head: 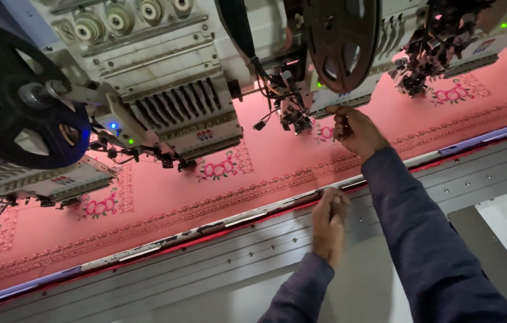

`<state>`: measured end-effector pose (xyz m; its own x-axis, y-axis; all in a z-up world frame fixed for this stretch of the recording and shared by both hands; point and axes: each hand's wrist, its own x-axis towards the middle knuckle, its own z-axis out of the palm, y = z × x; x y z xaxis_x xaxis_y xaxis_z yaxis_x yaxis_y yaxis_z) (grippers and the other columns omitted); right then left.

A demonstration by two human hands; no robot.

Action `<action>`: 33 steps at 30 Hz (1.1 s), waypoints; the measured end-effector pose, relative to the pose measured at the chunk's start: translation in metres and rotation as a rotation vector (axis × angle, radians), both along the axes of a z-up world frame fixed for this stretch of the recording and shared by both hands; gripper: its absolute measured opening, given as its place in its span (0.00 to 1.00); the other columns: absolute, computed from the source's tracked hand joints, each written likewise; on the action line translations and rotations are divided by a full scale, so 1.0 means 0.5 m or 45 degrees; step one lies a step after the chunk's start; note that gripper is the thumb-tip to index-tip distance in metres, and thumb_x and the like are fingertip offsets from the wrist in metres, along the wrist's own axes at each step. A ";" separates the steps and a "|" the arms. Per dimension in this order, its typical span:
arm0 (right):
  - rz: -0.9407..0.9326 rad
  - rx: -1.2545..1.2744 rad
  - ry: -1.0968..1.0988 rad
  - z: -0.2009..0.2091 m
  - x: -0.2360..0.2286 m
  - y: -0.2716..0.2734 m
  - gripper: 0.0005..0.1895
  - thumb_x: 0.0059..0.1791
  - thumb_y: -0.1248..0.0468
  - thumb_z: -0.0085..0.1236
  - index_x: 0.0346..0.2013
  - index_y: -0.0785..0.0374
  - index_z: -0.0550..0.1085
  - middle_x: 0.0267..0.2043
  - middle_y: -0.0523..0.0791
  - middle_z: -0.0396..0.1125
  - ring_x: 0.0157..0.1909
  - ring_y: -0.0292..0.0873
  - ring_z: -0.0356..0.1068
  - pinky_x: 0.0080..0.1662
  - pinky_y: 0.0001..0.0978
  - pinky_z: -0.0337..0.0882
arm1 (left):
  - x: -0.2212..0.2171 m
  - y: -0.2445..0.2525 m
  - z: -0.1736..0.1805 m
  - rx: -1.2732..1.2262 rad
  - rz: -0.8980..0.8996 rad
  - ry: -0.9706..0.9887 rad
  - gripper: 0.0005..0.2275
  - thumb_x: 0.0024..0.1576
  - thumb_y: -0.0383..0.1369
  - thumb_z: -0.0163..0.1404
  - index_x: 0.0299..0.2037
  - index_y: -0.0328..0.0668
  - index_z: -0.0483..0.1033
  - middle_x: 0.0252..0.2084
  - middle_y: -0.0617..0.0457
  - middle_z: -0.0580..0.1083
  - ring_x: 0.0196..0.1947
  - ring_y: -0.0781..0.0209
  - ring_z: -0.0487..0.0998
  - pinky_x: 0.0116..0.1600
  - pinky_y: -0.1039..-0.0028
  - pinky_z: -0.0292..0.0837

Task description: Operating a multi-head industrial embroidery machine, checking for thread breaks, re-threading needles, and smoothing the fabric.

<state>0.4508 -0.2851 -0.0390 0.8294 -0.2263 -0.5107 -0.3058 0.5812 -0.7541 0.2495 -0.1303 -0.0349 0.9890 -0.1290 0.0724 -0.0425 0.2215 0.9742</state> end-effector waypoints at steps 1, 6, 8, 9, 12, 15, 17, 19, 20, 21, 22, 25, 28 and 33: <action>0.006 0.002 -0.002 -0.008 0.006 0.001 0.04 0.54 0.65 0.49 0.34 0.59 0.69 0.27 0.36 0.53 0.26 0.30 0.51 0.28 0.16 0.57 | 0.005 0.000 -0.005 0.002 0.006 -0.002 0.11 0.57 0.23 0.33 0.34 0.43 0.72 0.23 0.54 0.60 0.25 0.61 0.61 0.35 0.72 0.63; -0.071 -0.329 -0.026 -0.033 0.025 -0.010 0.09 0.52 0.69 0.48 0.41 0.62 0.77 0.26 0.39 0.50 0.23 0.31 0.53 0.27 0.23 0.61 | 0.036 -0.030 -0.101 0.007 -0.011 -0.336 0.40 0.50 0.77 0.26 0.40 0.45 0.71 0.31 0.49 0.65 0.28 0.60 0.63 0.36 0.67 0.61; -0.160 -0.346 -0.002 0.006 -0.008 0.022 0.08 0.52 0.70 0.49 0.40 0.65 0.77 0.25 0.41 0.51 0.22 0.33 0.51 0.26 0.24 0.60 | 0.014 -0.012 -0.024 0.049 -0.001 -0.273 0.20 0.53 0.48 0.30 0.37 0.44 0.72 0.29 0.48 0.65 0.28 0.57 0.64 0.38 0.66 0.64; -0.244 -0.369 0.030 0.029 -0.022 0.037 0.07 0.52 0.70 0.50 0.39 0.68 0.77 0.24 0.42 0.53 0.21 0.34 0.50 0.26 0.25 0.59 | 0.005 -0.005 0.017 0.086 0.014 -0.203 0.12 0.57 0.20 0.34 0.35 0.43 0.72 0.27 0.48 0.64 0.28 0.53 0.65 0.40 0.65 0.66; 0.119 -0.769 0.057 -0.226 0.095 -0.081 0.17 0.52 0.64 0.50 0.54 0.63 0.77 0.28 0.51 0.64 0.24 0.43 0.68 0.27 0.35 0.69 | 0.009 0.011 0.005 0.162 0.000 -0.169 0.17 0.48 0.14 0.34 0.35 0.44 0.73 0.28 0.46 0.67 0.32 0.51 0.69 0.47 0.68 0.69; 0.301 -0.605 -0.233 -0.212 -0.102 -0.007 0.22 0.52 0.53 0.35 0.38 0.62 0.76 0.30 0.54 0.63 0.31 0.49 0.69 0.31 0.37 0.73 | -0.023 0.003 0.007 0.019 -0.075 -0.109 0.12 0.55 0.16 0.39 0.34 0.41 0.74 0.24 0.55 0.63 0.25 0.63 0.67 0.37 0.75 0.69; 0.392 -0.483 -0.272 -0.105 -0.291 0.019 0.23 0.54 0.50 0.35 0.37 0.62 0.76 0.29 0.50 0.62 0.31 0.47 0.65 0.32 0.36 0.70 | -0.040 -0.012 0.023 -0.006 -0.083 -0.150 0.11 0.55 0.18 0.38 0.34 0.41 0.74 0.25 0.54 0.64 0.26 0.62 0.66 0.37 0.74 0.68; 0.471 -0.368 -0.307 0.021 -0.472 0.047 0.25 0.55 0.48 0.35 0.37 0.61 0.76 0.28 0.46 0.61 0.30 0.44 0.62 0.33 0.34 0.67 | -0.071 -0.011 0.071 -0.038 -0.106 -0.187 0.11 0.55 0.19 0.37 0.33 0.41 0.74 0.26 0.53 0.64 0.27 0.62 0.65 0.37 0.73 0.67; 0.631 -0.180 -0.334 0.097 -0.557 0.062 0.27 0.57 0.45 0.36 0.37 0.60 0.77 0.27 0.41 0.59 0.29 0.40 0.58 0.35 0.31 0.62 | -0.094 -0.002 0.112 0.067 -0.047 -0.170 0.11 0.57 0.23 0.37 0.33 0.43 0.75 0.23 0.53 0.61 0.25 0.61 0.62 0.36 0.71 0.66; 0.773 0.005 -0.362 0.167 -0.651 0.077 0.29 0.60 0.41 0.37 0.37 0.59 0.77 0.25 0.35 0.58 0.27 0.36 0.53 0.36 0.29 0.58 | -0.123 0.001 0.148 0.168 -0.002 -0.157 0.12 0.58 0.26 0.37 0.32 0.45 0.76 0.21 0.54 0.58 0.22 0.61 0.60 0.34 0.70 0.64; 0.731 -0.012 -0.368 0.180 -0.714 0.053 0.29 0.60 0.41 0.37 0.37 0.59 0.77 0.25 0.35 0.58 0.27 0.36 0.53 0.36 0.29 0.58 | -0.157 0.001 0.155 0.157 -0.045 -0.170 0.12 0.58 0.26 0.37 0.32 0.45 0.76 0.21 0.54 0.58 0.22 0.61 0.60 0.34 0.70 0.64; 0.791 -0.527 -0.402 0.220 -0.886 -0.020 0.22 0.54 0.50 0.52 0.44 0.66 0.82 0.20 0.37 0.47 0.25 0.33 0.46 0.31 0.28 0.44 | -0.261 -0.015 0.192 0.397 -0.140 -0.458 0.09 0.62 0.35 0.38 0.32 0.53 0.71 0.23 0.63 0.62 0.22 0.69 0.60 0.31 0.71 0.55; 0.526 -0.560 -0.312 0.242 -1.052 -0.075 0.23 0.56 0.47 0.48 0.35 0.61 0.80 0.22 0.36 0.42 0.24 0.34 0.40 0.32 0.32 0.39 | -0.407 -0.044 0.213 0.222 -0.451 -0.409 0.10 0.66 0.32 0.37 0.33 0.49 0.70 0.25 0.61 0.63 0.27 0.69 0.61 0.37 0.73 0.55; -0.022 -0.727 -0.364 0.184 -1.328 -0.123 0.23 0.58 0.50 0.51 0.38 0.68 0.80 0.39 0.50 0.73 0.49 0.50 0.72 0.61 0.49 0.64 | -0.682 -0.096 0.207 0.108 -0.788 -0.373 0.09 0.68 0.22 0.40 0.40 0.40 0.75 0.26 0.55 0.69 0.32 0.65 0.70 0.46 0.73 0.67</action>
<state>-0.2133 -0.3467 0.0532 0.9088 -0.4122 -0.0643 -0.0403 0.0665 -0.9970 -0.0913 -0.1783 0.0687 0.6728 -0.6805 0.2905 -0.1969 0.2137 0.9568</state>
